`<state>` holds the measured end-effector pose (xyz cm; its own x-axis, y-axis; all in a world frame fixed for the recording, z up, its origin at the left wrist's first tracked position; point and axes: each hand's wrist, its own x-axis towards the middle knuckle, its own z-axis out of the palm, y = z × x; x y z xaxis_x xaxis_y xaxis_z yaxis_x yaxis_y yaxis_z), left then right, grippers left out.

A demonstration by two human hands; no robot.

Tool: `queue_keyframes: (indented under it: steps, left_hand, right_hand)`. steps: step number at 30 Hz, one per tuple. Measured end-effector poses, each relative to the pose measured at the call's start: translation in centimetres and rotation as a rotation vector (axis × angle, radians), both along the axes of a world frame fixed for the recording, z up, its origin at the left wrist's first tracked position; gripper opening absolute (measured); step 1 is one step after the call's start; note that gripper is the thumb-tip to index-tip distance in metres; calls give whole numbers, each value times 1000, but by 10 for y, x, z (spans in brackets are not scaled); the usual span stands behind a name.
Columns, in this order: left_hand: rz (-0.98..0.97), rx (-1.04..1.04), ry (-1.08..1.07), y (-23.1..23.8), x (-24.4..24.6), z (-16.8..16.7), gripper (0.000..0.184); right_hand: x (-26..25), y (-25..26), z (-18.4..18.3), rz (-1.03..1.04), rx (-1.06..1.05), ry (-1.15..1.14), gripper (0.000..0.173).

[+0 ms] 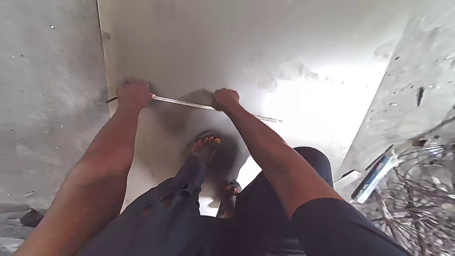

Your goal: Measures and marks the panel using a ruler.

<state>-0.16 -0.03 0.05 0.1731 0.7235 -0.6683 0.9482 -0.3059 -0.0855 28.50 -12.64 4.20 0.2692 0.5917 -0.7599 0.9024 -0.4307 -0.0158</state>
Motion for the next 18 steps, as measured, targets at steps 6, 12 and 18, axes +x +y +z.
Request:
queue_keyframes:
  steps: [6,12,18]
  left_hand:
    - [-31,11,-18,-6,-8,-8,52]
    - [-22,39,19,0,-4,-12,51]
    - [-5,34,-21,2,-3,-7,47]
  right_hand:
    - [43,11,8,-5,76,48,34]
    - [31,-24,-19,128,-114,159,32]
    - [28,-29,-14,116,-158,172,35]
